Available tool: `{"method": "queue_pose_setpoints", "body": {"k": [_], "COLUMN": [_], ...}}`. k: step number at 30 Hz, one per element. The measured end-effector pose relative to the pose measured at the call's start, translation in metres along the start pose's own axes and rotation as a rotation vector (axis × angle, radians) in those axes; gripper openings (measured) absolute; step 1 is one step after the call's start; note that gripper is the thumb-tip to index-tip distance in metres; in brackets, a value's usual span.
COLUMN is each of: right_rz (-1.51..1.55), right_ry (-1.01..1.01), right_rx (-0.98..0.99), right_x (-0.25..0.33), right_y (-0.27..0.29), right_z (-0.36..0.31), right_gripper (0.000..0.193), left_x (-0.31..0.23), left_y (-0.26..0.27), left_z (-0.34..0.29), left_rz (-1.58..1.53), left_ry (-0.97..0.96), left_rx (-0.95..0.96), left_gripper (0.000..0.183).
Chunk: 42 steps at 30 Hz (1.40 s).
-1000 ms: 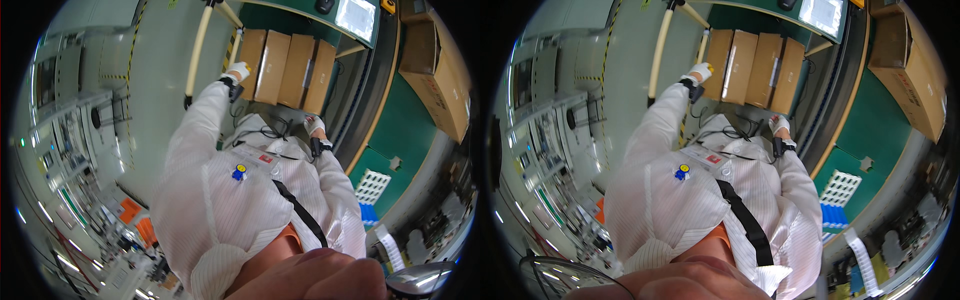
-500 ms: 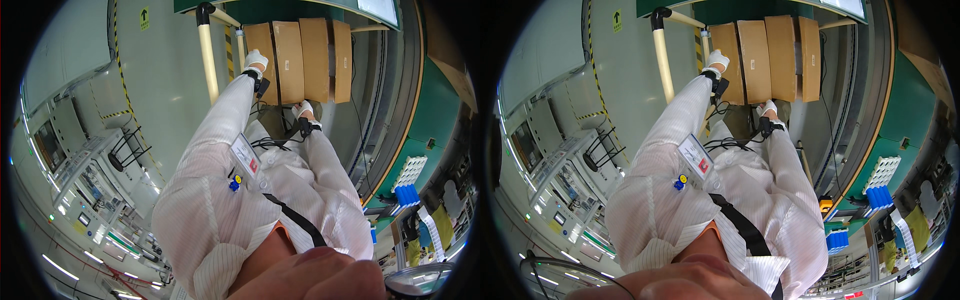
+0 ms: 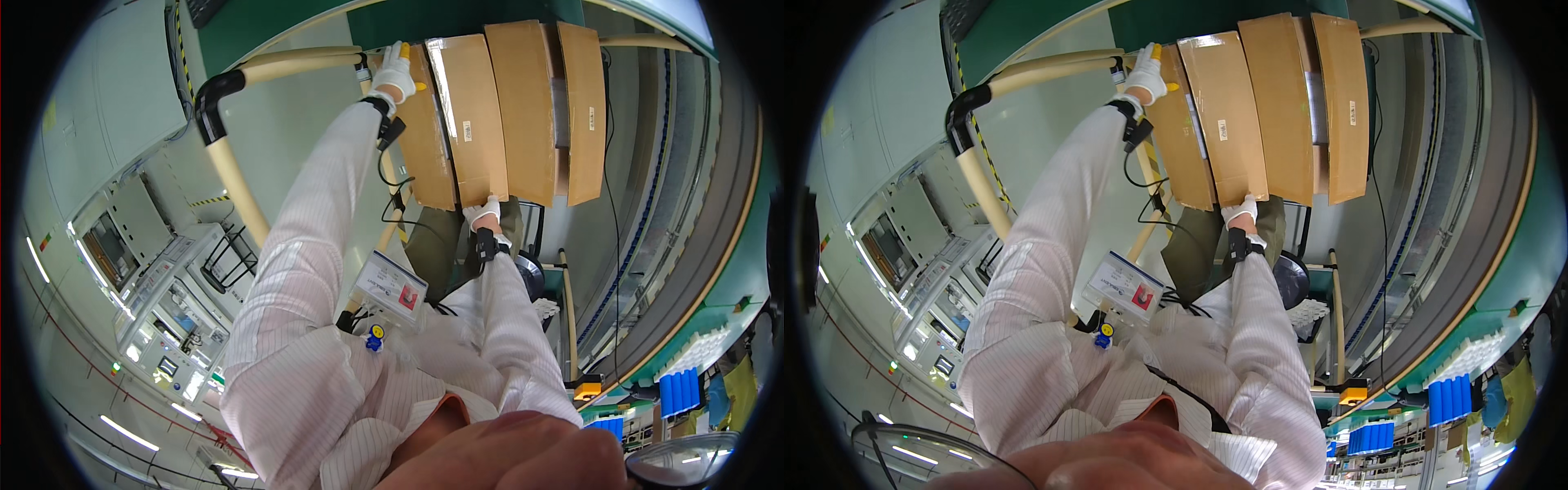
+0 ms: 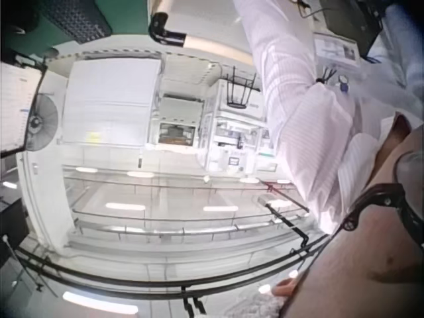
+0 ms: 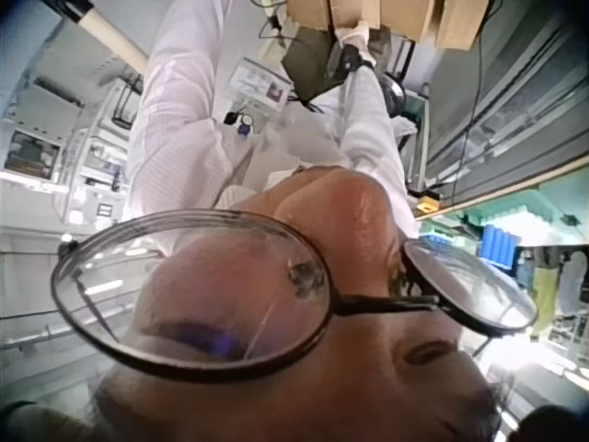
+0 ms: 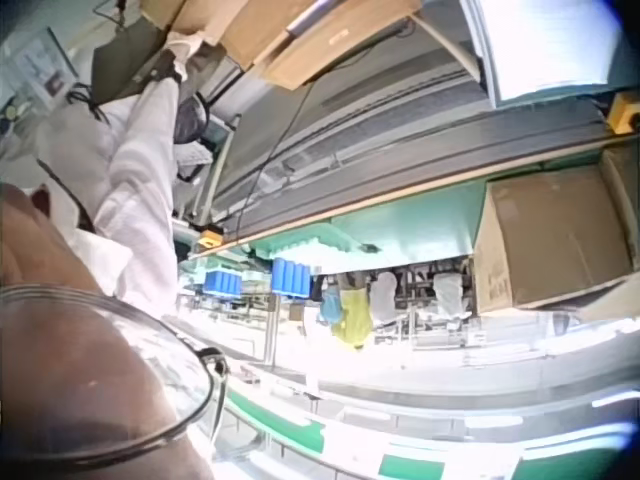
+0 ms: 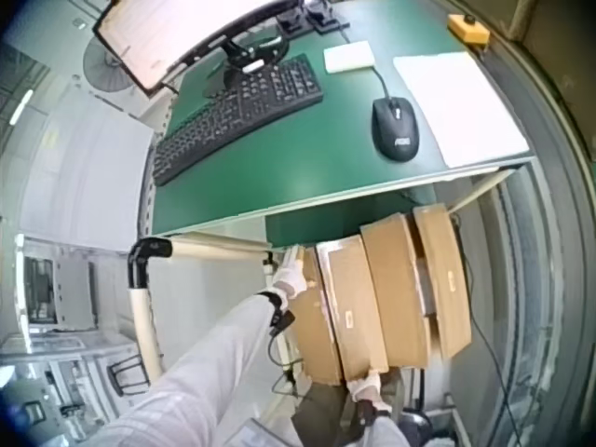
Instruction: Packing battery cells into a box and scanning them with a handheld scanner.
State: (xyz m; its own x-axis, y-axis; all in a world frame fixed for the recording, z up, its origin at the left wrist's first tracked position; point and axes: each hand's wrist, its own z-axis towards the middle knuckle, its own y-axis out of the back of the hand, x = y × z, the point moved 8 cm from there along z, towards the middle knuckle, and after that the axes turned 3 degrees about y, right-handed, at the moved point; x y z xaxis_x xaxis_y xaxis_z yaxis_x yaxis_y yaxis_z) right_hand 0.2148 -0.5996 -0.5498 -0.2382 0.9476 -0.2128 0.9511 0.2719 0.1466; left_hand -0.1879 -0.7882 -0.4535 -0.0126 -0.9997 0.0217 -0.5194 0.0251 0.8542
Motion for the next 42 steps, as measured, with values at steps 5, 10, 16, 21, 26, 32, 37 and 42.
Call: {"method": "queue_pose_setpoints", "body": {"k": [5, 10, 16, 21, 26, 32, 37, 42], "right_rz": [0.039, 0.012, 0.030, -0.159, -0.040, 0.068, 0.095, 0.172], "right_ry": [0.311, 0.363, 0.257, 0.140, 0.037, -0.022, 0.000, -0.004], "right_rx": [0.079, -0.069, 0.018, -0.076, 0.040, 0.130, 0.014, -0.044], "right_x": [0.035, 0.045, 0.042, 0.047, 0.051, 0.022, 0.009, 0.017], "right_y": [0.009, 0.002, -0.014, 0.002, 0.017, 0.015, 0.013, 0.001], "right_z": [0.021, 0.018, -0.008, -0.025, -0.015, -0.043, -0.093, -0.180], "right_gripper": [0.047, 0.051, 0.051, 0.039, 0.034, 0.030, 0.027, 0.028], "left_x": [-0.014, -0.013, -0.020, -0.005, -0.011, 0.005, 0.026, 0.000], "left_y": [-0.006, -0.010, -0.042, -0.051, -0.047, -0.031, -0.015, 0.031], "left_z": [0.043, 0.055, 0.059, 0.062, 0.052, 0.040, 0.021, 0.002], "left_rz": [0.044, 0.071, 0.047, 0.031, 0.047, 0.054, -0.028, -0.085], "left_ry": [-0.120, -0.332, -0.421, -0.441, -0.391, -0.423, -0.286, -0.210], "left_rx": [0.167, 0.252, 0.429, 0.380, 0.524, 0.474, 0.555, 0.731], "left_gripper": [0.085, 0.071, 0.066, 0.061, 0.060, 0.061, 0.050, 0.039]}}
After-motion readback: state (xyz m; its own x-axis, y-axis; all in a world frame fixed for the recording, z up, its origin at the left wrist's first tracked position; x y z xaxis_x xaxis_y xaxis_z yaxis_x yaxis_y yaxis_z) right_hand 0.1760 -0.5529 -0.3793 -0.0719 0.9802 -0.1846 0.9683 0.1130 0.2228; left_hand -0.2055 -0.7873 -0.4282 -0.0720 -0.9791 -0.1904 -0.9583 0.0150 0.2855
